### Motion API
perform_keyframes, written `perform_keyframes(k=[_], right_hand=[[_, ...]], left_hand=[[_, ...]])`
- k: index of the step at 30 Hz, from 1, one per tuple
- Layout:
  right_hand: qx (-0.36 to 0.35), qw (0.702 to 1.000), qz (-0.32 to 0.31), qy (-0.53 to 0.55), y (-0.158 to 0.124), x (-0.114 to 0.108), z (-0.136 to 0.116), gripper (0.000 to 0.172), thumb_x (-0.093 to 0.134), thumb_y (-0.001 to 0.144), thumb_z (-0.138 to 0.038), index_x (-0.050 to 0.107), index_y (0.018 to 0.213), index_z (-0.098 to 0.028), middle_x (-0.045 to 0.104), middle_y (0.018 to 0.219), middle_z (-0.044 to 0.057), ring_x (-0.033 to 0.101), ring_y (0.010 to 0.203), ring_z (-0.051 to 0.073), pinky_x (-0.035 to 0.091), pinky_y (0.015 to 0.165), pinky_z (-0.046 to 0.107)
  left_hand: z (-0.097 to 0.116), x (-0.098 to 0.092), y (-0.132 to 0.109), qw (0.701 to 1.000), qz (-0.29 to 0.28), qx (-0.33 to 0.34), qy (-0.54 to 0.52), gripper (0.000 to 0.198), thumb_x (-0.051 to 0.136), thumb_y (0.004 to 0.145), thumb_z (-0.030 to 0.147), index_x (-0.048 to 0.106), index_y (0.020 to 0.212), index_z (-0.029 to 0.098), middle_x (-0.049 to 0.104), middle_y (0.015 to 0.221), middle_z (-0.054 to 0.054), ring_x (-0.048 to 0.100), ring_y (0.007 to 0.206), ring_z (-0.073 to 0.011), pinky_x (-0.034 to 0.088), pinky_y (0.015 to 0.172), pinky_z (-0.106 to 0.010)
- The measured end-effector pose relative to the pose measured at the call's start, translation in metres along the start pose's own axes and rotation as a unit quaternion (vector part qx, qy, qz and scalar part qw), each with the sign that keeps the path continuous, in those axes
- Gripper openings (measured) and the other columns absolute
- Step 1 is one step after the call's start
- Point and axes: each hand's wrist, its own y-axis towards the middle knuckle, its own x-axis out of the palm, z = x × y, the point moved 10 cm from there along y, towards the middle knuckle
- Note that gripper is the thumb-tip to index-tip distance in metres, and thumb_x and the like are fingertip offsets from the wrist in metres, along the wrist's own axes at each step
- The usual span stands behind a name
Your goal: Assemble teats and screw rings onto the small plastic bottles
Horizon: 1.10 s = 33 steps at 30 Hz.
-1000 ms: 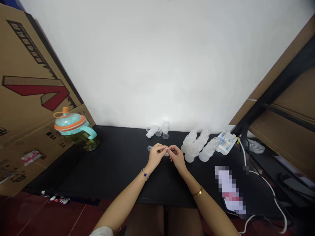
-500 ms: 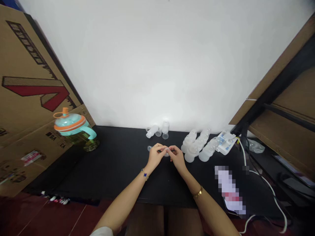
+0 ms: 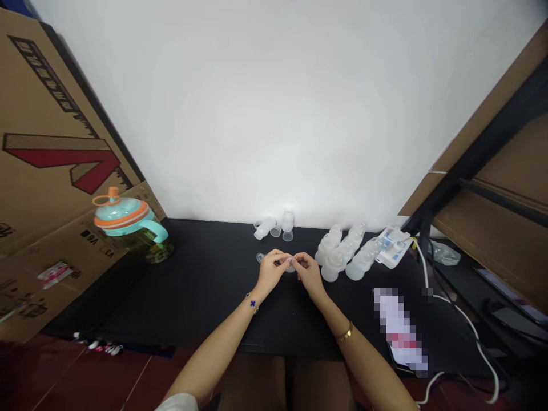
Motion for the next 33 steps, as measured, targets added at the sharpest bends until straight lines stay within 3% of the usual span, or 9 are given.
perform_keyframes(k=[9,21,28,33], right_hand=[[-0.003,1.000,0.005,0.005,0.000,0.000,-0.004,0.026,0.072,0.078,-0.043,0.062,0.077,-0.020,0.056,0.068,-0.003,0.039,0.046,0.008,0.027,0.039,0.021],[0.006,1.000,0.010,0.004,-0.001,-0.001,-0.006,0.028,0.073,0.077,-0.046,0.063,0.077,-0.019,0.058,0.072,-0.001,0.040,0.047,0.008,0.028,0.039,0.021],[0.037,0.999,0.027,0.019,-0.001,-0.001,0.004,0.035,0.072,0.077,-0.051,0.064,0.094,-0.021,0.065,0.084,0.000,0.044,0.043,0.007,0.030,0.033,0.020],[0.035,0.999,0.006,-0.004,-0.001,0.002,0.005,0.032,0.069,0.079,-0.050,0.065,0.090,-0.020,0.068,0.081,0.001,0.047,0.043,0.008,0.033,0.034,0.020]], left_hand=[[0.003,0.001,-0.001,1.000,-0.001,0.005,0.005,0.016,0.069,0.083,0.028,0.082,0.089,0.021,0.066,0.083,-0.004,0.060,0.070,-0.0145,0.043,0.056,-0.023],[0.000,0.001,0.000,1.000,0.008,0.001,-0.005,0.015,0.070,0.082,0.030,0.081,0.086,0.021,0.067,0.083,-0.005,0.062,0.071,-0.0154,0.049,0.061,-0.025],[-0.009,-0.004,-0.003,0.998,0.043,-0.034,-0.032,0.024,0.068,0.085,0.040,0.077,0.090,0.019,0.068,0.087,-0.006,0.061,0.069,-0.0153,0.051,0.052,-0.022],[-0.011,-0.009,-0.002,0.996,0.060,-0.049,-0.044,0.030,0.066,0.086,0.045,0.074,0.093,0.018,0.068,0.088,-0.006,0.061,0.070,-0.0147,0.053,0.050,-0.021]])
